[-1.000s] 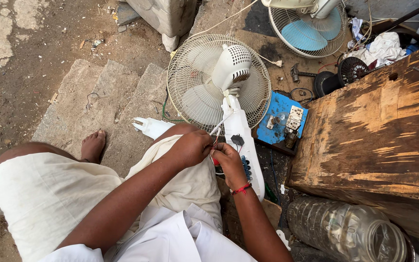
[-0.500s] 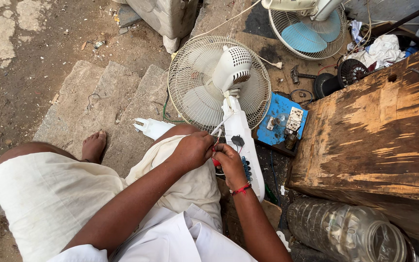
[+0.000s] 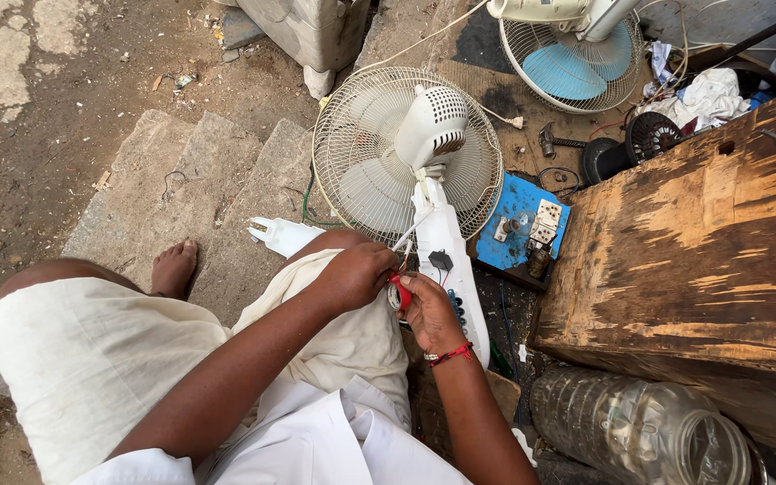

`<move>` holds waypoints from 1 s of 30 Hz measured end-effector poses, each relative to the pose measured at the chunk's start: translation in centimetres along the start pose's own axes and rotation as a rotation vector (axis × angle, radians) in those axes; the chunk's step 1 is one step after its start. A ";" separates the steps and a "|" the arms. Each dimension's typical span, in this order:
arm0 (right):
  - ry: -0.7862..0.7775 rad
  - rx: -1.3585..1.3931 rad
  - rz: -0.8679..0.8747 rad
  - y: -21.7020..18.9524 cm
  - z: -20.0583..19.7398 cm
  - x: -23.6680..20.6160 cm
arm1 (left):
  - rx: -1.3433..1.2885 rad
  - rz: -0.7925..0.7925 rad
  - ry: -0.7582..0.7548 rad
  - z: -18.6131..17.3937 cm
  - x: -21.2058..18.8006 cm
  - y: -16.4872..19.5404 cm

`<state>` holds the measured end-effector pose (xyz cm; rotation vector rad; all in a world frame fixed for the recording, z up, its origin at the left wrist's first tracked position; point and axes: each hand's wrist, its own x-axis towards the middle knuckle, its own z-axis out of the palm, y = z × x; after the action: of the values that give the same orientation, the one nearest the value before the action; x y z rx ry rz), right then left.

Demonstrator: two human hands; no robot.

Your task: The person sits on the ground repairing a table fan, manipulating the fan's wiring and motor area by hand and with pliers, and wrapping a red band of tape around the fan housing. The fan rests on the ground in front of them throughout.

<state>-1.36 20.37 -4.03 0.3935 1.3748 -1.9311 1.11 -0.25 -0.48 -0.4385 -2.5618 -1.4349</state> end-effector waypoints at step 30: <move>0.046 -1.212 -1.111 -3.7 4.0 -0.8 | -0.799 -0.806 0.155 5.2 -0.3 -4.5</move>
<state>-2.79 17.71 0.57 -1.1049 2.7681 -1.2938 -0.14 1.95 -6.91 0.6975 -1.9875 -2.6038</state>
